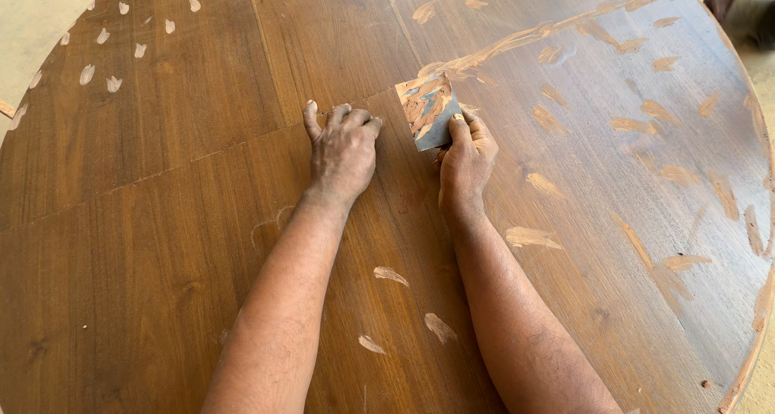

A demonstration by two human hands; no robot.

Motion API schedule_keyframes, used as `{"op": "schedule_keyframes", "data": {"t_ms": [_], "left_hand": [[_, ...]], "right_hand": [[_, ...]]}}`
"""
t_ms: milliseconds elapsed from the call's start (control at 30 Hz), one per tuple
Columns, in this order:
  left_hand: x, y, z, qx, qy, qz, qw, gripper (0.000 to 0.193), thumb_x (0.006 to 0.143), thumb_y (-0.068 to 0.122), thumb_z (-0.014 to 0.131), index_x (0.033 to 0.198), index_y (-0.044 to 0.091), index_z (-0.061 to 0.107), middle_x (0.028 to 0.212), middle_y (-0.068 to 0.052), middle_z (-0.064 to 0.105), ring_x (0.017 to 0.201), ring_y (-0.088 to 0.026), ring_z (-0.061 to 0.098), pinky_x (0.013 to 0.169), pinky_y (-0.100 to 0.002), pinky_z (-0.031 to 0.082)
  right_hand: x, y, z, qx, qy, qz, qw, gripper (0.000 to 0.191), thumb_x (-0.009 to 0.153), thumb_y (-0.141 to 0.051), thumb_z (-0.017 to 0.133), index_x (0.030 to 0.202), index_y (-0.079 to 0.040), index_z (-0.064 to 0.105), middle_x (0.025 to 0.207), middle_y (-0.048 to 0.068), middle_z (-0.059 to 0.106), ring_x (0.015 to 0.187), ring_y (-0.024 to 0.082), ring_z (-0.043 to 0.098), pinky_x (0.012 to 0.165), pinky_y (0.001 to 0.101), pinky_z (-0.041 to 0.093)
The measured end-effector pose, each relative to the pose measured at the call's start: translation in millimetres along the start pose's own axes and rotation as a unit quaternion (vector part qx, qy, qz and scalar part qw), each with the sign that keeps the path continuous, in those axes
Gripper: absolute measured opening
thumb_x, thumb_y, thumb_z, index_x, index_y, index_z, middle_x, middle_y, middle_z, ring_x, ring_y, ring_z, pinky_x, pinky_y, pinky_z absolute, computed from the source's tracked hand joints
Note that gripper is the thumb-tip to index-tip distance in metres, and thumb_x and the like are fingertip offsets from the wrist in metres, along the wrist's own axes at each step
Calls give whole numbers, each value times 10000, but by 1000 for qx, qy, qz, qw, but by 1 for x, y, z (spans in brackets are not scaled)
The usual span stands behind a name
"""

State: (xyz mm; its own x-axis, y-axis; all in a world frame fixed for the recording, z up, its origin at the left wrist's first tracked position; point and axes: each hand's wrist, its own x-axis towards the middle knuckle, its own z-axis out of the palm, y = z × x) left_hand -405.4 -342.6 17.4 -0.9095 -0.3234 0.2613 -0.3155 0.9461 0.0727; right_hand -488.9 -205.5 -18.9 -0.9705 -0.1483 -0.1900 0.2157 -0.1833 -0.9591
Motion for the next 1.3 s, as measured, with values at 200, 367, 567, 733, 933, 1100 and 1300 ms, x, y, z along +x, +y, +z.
{"op": "schedule_keyframes", "data": {"t_ms": [200, 367, 567, 733, 933, 1100, 1300], "left_hand": [[-1, -4, -6, 20, -77, -21, 997, 218, 941, 40, 679, 1020, 194, 812, 1148, -9, 739, 1266, -241, 581, 1206, -731, 7], [0, 1, -8, -7, 21, -4, 1000, 261, 847, 9, 694, 1038, 147, 805, 1137, -39, 739, 1137, -243, 626, 1178, -726, 31], [-56, -2, -18, -85, 104, 12, 991, 319, 993, -68, 586, 1014, 162, 805, 1167, 11, 755, 1230, -224, 649, 1246, -691, 90], [-173, 9, -27, -190, 80, -36, 978, 336, 861, -43, 647, 1115, 137, 775, 1230, -80, 732, 1224, -268, 630, 1190, -688, 184], [-307, 30, -59, -317, 76, -177, 929, 337, 928, -42, 616, 1244, 38, 700, 1302, -161, 655, 1152, -250, 694, 951, -351, 629], [-371, 54, -72, -328, 115, -339, 875, 318, 927, -36, 604, 1216, 39, 713, 1311, -153, 650, 1212, -274, 691, 945, -351, 590], [-401, 85, -80, -315, 194, -375, 850, 319, 937, 28, 640, 1250, 57, 693, 1334, -163, 649, 1265, -296, 655, 1007, -376, 618]], "right_hand": [[-3, -4, 1, 9, -7, 8, 1000, 350, 1006, -185, 533, 1262, -15, 700, 738, 1, 644, 517, 33, 489, 464, 216, 427], [-3, -2, 1, 14, -4, -6, 1000, 341, 988, -176, 538, 1244, -21, 702, 740, 9, 643, 519, 37, 498, 460, 221, 432], [2, 6, -1, 15, -13, -7, 1000, 298, 987, -174, 553, 1166, -7, 723, 750, 10, 647, 506, 47, 501, 450, 227, 423], [6, 11, -3, 45, -29, -39, 998, 284, 985, -153, 561, 1153, 2, 728, 719, 7, 624, 499, 57, 493, 434, 234, 394], [15, 13, -7, 60, -40, -26, 997, 215, 951, -131, 578, 1077, -16, 710, 683, 9, 580, 452, 72, 446, 381, 255, 335], [26, 19, -12, 45, -54, -59, 996, 190, 1007, -129, 565, 1087, -25, 702, 718, 11, 588, 494, 73, 461, 413, 266, 359], [53, 34, -18, 72, -106, -70, 989, 56, 980, -88, 572, 938, -67, 602, 731, 36, 571, 499, 112, 432, 423, 306, 318]]}}
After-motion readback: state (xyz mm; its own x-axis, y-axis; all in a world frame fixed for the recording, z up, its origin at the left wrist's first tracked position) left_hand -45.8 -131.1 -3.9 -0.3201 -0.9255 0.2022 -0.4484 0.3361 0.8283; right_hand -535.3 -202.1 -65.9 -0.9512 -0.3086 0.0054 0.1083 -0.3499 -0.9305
